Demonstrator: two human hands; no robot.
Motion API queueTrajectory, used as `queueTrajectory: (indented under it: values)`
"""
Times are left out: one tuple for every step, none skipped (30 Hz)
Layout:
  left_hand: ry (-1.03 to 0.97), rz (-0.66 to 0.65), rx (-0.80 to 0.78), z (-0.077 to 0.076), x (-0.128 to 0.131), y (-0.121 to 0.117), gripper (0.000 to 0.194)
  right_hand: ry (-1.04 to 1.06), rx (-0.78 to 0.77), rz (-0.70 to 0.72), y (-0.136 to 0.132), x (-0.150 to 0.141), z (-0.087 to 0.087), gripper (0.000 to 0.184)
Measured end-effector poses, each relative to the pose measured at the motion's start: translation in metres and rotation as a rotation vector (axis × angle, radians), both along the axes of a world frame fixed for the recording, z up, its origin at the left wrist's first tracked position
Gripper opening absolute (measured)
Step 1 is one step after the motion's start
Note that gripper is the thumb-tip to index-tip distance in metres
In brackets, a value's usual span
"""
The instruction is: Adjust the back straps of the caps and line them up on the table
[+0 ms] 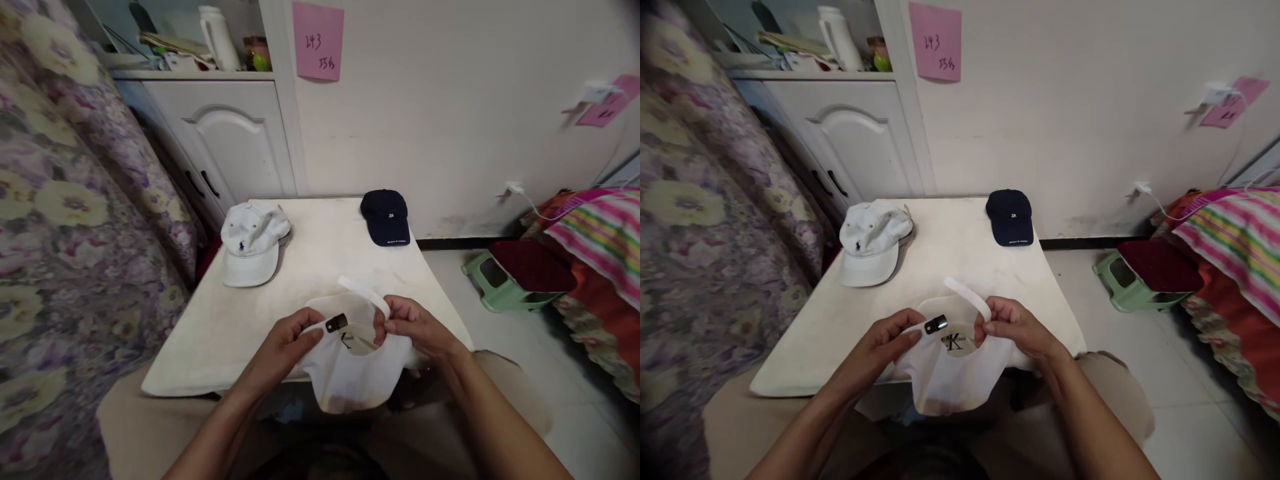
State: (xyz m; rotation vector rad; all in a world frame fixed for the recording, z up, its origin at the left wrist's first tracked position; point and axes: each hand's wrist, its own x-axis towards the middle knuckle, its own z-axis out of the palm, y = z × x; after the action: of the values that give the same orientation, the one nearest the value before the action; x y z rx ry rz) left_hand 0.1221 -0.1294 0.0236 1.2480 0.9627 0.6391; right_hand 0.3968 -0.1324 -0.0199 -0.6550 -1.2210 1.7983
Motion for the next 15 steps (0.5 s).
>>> queueTrajectory:
  values:
    - [-0.023,-0.007,-0.023,-0.002,0.0,0.001,0.026,0.048,-0.019,0.008,0.001,-0.002,0.0,0.017]
    - [-0.048,-0.012,-0.042,-0.003,0.0,0.002,0.026,0.092,-0.042,0.015,0.002,-0.003,-0.001,0.018]
    - [-0.075,-0.012,-0.057,-0.006,0.0,0.003,0.026,0.13,-0.068,0.025,0.004,-0.004,0.0,0.018]
    - [-0.103,-0.006,-0.071,-0.008,0.0,0.005,0.025,0.162,-0.096,0.036,0.007,-0.005,0.001,0.018]
    - [-0.13,0.003,-0.086,-0.009,0.0,0.006,0.025,0.186,-0.123,0.05,0.011,-0.005,0.002,0.018]
    - [-0.156,0.014,-0.104,-0.011,0.0,0.007,0.024,0.197,-0.148,0.068,0.015,-0.006,0.004,0.018]
    - [-0.18,0.024,-0.123,-0.012,0.0,0.008,0.024,0.196,-0.163,0.088,0.019,-0.006,0.007,0.019]
    - [-0.203,0.033,-0.139,-0.012,0.001,0.009,0.025,0.184,-0.172,0.111,0.024,-0.007,0.01,0.02]
    - [-0.22,0.04,-0.152,-0.013,0.002,0.01,0.025,0.17,-0.178,0.133,0.029,-0.008,0.013,0.02]
    - [-0.228,0.047,-0.159,-0.012,0.003,0.011,0.027,0.16,-0.183,0.152,0.034,-0.01,0.016,0.02]
    - [-0.227,0.052,-0.162,-0.012,0.004,0.011,0.028,0.149,-0.187,0.167,0.038,-0.013,0.018,0.019]
    - [-0.218,0.058,-0.159,-0.012,0.005,0.011,0.029,0.139,-0.19,0.176,0.041,-0.016,0.02,0.019]
    - [-0.203,0.066,-0.152,-0.012,0.006,0.011,0.03,0.132,-0.196,0.182,0.043,-0.02,0.02,0.02]
    - [-0.186,0.074,-0.14,-0.013,0.007,0.011,0.029,0.123,-0.207,0.186,0.044,-0.024,0.019,0.021]
    - [-0.174,0.083,-0.127,-0.013,0.008,0.011,0.029,0.113,-0.217,0.184,0.045,-0.029,0.017,0.022]
